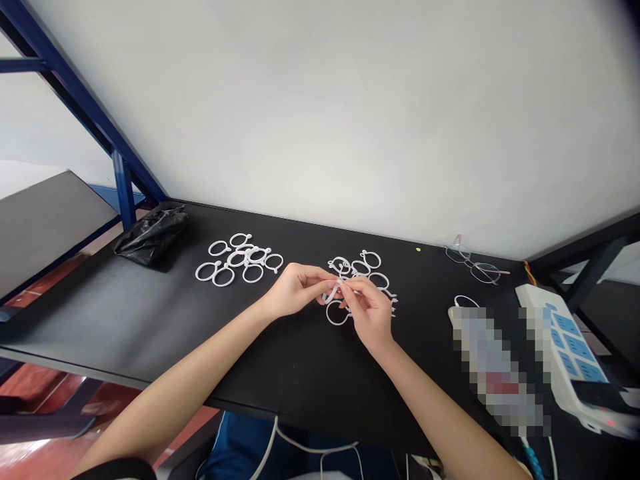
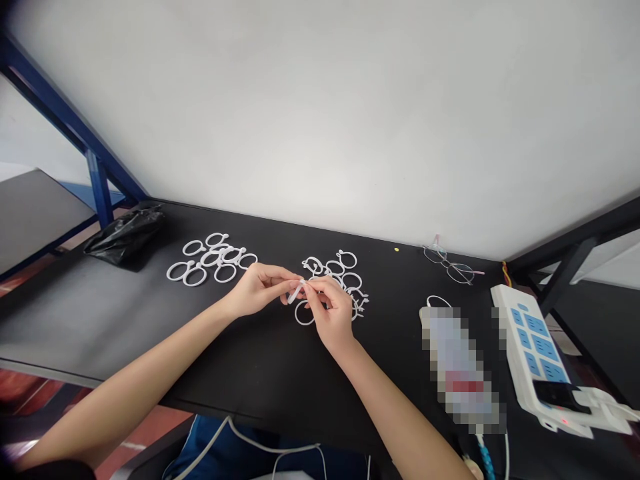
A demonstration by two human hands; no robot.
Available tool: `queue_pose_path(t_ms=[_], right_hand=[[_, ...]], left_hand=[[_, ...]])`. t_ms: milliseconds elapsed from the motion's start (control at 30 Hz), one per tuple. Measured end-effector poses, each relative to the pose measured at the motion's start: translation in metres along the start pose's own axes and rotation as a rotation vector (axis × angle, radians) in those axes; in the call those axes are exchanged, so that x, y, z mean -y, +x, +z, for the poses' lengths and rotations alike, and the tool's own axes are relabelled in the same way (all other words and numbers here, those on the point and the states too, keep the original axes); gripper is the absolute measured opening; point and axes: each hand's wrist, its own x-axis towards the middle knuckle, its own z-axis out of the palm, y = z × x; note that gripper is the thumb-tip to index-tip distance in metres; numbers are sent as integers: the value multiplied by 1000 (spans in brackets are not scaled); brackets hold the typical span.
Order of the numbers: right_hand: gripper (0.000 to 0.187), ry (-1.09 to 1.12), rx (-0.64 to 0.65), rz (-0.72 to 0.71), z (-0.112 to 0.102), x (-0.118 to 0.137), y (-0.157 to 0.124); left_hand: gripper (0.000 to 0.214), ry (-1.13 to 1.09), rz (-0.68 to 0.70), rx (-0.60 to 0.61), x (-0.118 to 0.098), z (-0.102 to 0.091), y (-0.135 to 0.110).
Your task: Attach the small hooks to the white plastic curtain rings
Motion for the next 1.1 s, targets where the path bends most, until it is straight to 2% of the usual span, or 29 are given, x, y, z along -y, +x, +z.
queue_pose_path(t_ms=[500, 1100], right_hand=[[14, -28, -13, -4, 3, 1, -2], [15, -36, -41, -4, 4, 0, -5]], left_hand=[[29, 51, 18, -29, 2, 3, -2], [30, -119, -54, 38, 6, 1, 4]])
